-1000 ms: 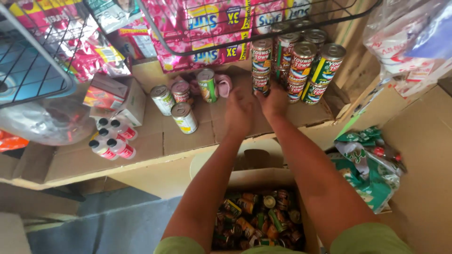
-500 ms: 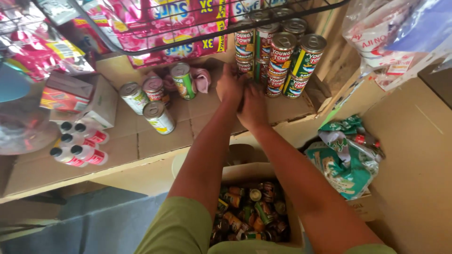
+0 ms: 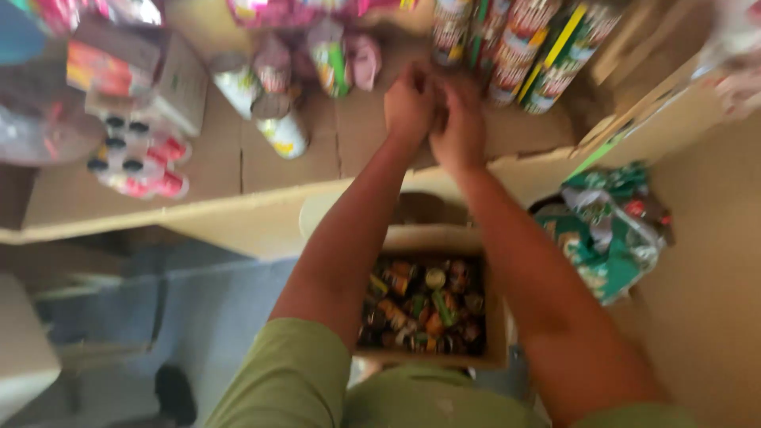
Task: Stocking canned goods from a cardboard box onto a retail shelf.
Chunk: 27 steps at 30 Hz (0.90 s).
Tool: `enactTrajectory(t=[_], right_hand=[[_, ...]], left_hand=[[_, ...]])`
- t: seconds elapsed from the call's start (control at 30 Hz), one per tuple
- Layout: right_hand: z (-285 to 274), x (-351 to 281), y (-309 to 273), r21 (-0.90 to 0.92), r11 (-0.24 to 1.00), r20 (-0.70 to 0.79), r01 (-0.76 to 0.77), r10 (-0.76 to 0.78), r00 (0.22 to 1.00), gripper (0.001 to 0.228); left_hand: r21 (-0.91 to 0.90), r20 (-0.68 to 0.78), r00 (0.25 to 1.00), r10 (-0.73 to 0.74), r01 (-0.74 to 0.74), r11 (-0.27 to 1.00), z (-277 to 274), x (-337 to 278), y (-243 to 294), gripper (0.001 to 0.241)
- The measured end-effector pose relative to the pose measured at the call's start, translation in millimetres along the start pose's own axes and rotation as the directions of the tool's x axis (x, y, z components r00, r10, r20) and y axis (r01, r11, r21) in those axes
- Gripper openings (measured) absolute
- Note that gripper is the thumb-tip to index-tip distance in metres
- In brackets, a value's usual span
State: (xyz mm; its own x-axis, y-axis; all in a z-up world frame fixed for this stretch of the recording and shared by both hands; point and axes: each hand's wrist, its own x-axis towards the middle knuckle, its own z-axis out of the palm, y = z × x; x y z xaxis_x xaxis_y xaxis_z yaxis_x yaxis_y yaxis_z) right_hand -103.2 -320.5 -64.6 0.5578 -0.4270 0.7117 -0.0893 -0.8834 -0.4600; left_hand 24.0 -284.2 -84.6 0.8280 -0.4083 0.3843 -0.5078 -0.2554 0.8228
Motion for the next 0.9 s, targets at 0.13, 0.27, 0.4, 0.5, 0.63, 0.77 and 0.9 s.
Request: enactTrajectory(t=[0.13, 0.27, 0.4, 0.5, 0.63, 0.77, 0.9], right_hand=[[-35.4, -33.5, -29.1, -0.014, 0.995, 0.097, 0.102, -0.1, 0.99, 0.047], [-65.1, -86.5, -53.8, 0.041, 0.968, 0.07, 0.246, -0.249, 0.966, 0.046], [-81.1, -151.9, -58.7, 0.133, 0.979, 0.198, 0.152, -0.176, 0.964, 0.035], [-73.9, -225.8, -30.6, 0.146, 0.986, 0.415, -0.084, 0.016, 0.91, 0.033], [-54.0, -332.6, 29.9, 0.024, 0.931, 0.703, -0.365, 0.244, 0.668, 0.043], [-63.7, -374.3, 39.6, -0.303, 0.878, 0.884, -0.37, 0.404, 0.235, 0.046], [-59.7, -394.1, 41.6, -0.39, 0.91, 0.916, -0.138, 0.399, 0.042, 0.047]], left_hand=[[-0.16, 0.023, 0.983, 0.182, -0.176, 0.971, -68.9, -72.5, 38.6, 0.018], [-0.132, 0.125, 0.958, 0.259, -0.242, 0.961, -123.0, -147.3, 61.3, 0.028], [-0.073, 0.178, 0.89, 0.419, -0.413, 0.908, -134.8, -207.2, 30.8, 0.033], [-0.072, 0.341, 0.913, 0.224, -0.212, 0.975, -114.3, -255.4, -41.1, 0.027], [0.097, 0.498, 0.864, -0.078, 0.033, 0.995, -94.1, -306.1, -112.2, 0.02], [0.38, 0.652, 0.627, -0.426, 0.217, 0.899, -59.1, -360.0, -172.4, 0.033], [0.524, 0.771, 0.447, -0.454, -0.039, 0.851, -23.5, -400.4, -195.6, 0.038]])
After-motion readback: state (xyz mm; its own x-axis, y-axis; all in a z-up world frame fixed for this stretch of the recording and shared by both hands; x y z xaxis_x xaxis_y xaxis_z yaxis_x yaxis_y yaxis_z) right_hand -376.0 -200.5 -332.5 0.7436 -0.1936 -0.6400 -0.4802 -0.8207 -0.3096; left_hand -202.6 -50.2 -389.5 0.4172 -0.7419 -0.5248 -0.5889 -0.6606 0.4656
